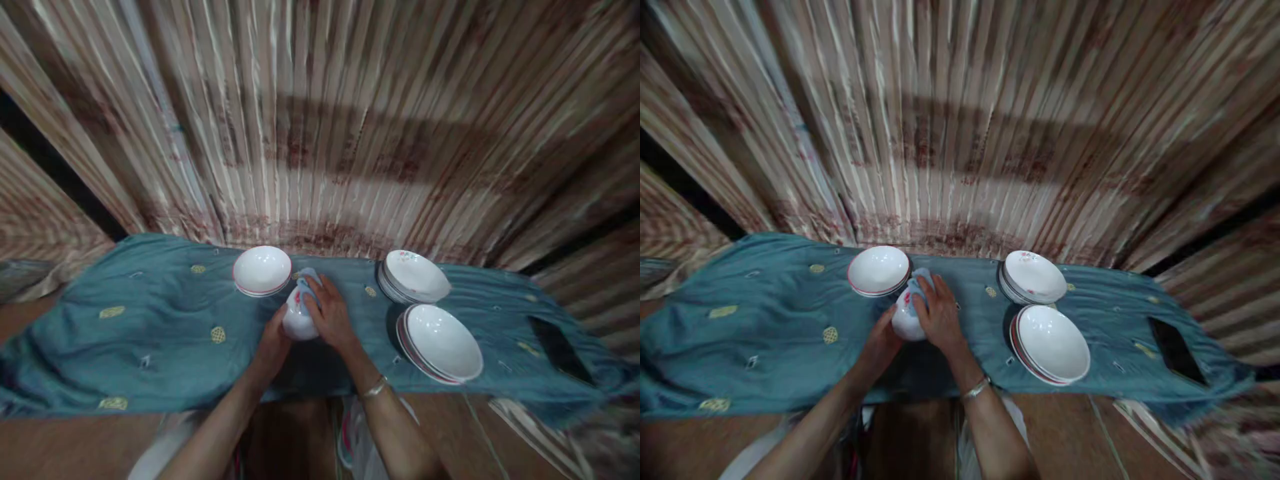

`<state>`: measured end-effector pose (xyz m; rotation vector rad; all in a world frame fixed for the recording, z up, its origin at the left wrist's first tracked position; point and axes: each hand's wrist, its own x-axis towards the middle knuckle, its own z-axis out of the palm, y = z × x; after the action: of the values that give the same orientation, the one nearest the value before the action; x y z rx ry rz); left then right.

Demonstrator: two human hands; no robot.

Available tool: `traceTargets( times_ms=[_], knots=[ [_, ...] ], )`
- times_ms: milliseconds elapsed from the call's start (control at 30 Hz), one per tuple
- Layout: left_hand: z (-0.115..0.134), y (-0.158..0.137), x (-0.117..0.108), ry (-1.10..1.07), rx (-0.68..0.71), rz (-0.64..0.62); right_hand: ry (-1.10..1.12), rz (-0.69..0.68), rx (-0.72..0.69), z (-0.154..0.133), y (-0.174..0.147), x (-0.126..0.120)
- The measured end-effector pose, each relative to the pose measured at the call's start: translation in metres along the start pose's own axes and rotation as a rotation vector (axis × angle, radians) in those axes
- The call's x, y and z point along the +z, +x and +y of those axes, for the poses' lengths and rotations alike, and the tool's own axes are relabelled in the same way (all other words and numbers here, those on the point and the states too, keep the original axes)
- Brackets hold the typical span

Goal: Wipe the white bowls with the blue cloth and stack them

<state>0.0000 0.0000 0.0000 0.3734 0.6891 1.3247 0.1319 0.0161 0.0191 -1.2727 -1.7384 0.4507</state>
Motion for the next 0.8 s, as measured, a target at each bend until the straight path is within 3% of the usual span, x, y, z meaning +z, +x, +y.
traceTargets(
  times_ms=[267,367,533,800],
  knots=[
    [0.007,-0.011,0.009,-0.001,-0.108,-0.054,0.321,0.049,0.36,0.043,0.004,-0.002],
    [0.009,-0.012,0.013,0.016,-0.111,-0.034,0.361,0.045,0.411,0.048,0.003,-0.002],
    [0.003,-0.009,0.006,0.066,-0.078,-0.027,0.254,0.046,0.248,0.037,0.0,-0.009],
    [-0.007,-0.005,-0.005,0.152,-0.026,-0.071,-0.124,0.006,-0.067,0.006,-0.01,-0.016]
  ],
)
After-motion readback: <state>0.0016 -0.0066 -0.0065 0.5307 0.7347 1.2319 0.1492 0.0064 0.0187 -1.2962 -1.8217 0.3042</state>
